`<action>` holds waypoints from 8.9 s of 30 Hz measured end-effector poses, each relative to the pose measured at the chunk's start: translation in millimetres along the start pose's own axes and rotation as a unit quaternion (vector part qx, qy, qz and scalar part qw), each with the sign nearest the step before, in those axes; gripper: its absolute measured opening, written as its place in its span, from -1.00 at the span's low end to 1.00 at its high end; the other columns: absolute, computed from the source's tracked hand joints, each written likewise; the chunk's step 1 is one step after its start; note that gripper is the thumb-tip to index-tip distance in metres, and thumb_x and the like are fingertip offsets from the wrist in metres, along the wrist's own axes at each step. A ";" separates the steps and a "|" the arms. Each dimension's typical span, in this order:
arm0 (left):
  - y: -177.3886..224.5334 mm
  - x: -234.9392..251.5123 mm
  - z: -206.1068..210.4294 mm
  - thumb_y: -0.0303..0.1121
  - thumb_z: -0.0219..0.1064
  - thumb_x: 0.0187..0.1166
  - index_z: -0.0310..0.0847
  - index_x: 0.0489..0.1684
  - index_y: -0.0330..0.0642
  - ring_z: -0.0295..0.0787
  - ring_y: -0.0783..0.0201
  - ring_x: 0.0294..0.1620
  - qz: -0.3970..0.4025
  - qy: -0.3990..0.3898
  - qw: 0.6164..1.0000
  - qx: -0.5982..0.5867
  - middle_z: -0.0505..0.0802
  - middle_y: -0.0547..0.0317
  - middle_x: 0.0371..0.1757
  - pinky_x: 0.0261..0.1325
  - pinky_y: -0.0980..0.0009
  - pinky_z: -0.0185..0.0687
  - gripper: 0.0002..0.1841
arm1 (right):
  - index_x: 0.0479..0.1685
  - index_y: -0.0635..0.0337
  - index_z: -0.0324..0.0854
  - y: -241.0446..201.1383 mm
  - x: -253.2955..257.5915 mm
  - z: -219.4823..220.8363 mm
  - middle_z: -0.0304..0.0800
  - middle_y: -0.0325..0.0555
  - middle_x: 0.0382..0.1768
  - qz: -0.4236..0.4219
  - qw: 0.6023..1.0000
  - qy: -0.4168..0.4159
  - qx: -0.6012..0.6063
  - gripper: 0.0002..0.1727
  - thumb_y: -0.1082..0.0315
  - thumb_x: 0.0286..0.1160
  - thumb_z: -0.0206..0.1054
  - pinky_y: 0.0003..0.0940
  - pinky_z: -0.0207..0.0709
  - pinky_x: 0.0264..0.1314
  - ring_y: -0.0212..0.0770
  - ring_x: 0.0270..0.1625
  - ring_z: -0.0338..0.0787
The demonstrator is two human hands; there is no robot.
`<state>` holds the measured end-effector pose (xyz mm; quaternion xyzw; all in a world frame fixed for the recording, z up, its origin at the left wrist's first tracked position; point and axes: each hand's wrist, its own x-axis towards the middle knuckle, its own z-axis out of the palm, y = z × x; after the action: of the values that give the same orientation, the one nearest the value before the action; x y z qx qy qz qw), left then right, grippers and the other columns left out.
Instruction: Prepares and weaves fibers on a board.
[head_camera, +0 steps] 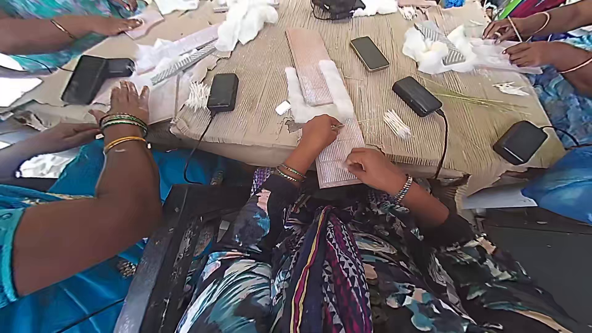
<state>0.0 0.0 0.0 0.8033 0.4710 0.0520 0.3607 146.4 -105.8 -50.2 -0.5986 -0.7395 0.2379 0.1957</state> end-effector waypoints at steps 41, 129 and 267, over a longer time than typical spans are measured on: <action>-56.0 -58.1 67.4 -0.58 0.17 0.65 0.76 0.42 0.00 0.80 -0.11 -0.07 0.070 0.144 0.984 0.073 0.75 -0.22 0.10 -0.05 -0.06 0.72 -0.55 | 0.34 0.34 0.64 43.9 16.0 4.9 0.78 0.25 0.08 0.102 0.978 0.177 0.049 -0.42 0.40 0.26 0.63 0.17 0.55 0.21 0.22 0.09 0.74; -102.3 -89.1 79.2 -0.65 0.22 0.50 0.92 -0.08 -0.26 0.88 -0.08 -0.24 0.225 0.275 0.931 0.089 0.86 -0.18 -0.20 -0.15 0.02 0.81 -0.70 | 0.77 0.26 0.29 -14.3 -24.8 34.1 0.12 0.05 0.86 0.018 0.984 0.003 -0.179 -0.22 -0.16 0.80 -0.04 0.40 -0.40 0.85 0.05 0.93 0.00; -67.2 -49.5 55.0 -0.34 0.10 0.83 0.62 0.48 -0.16 0.78 -0.12 -0.17 0.107 0.189 0.976 -0.014 0.74 -0.22 0.04 -0.11 -0.11 0.70 -0.63 | 0.27 0.30 0.67 35.4 40.6 -18.7 0.69 0.27 0.19 0.071 0.995 0.049 -0.046 -0.48 0.31 0.31 0.63 0.23 0.58 0.17 0.24 0.10 0.75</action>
<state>-52.3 -48.6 -69.9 0.8198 0.4411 0.2475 0.2687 176.9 -57.9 -55.6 -0.6692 -0.6946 0.1868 0.1866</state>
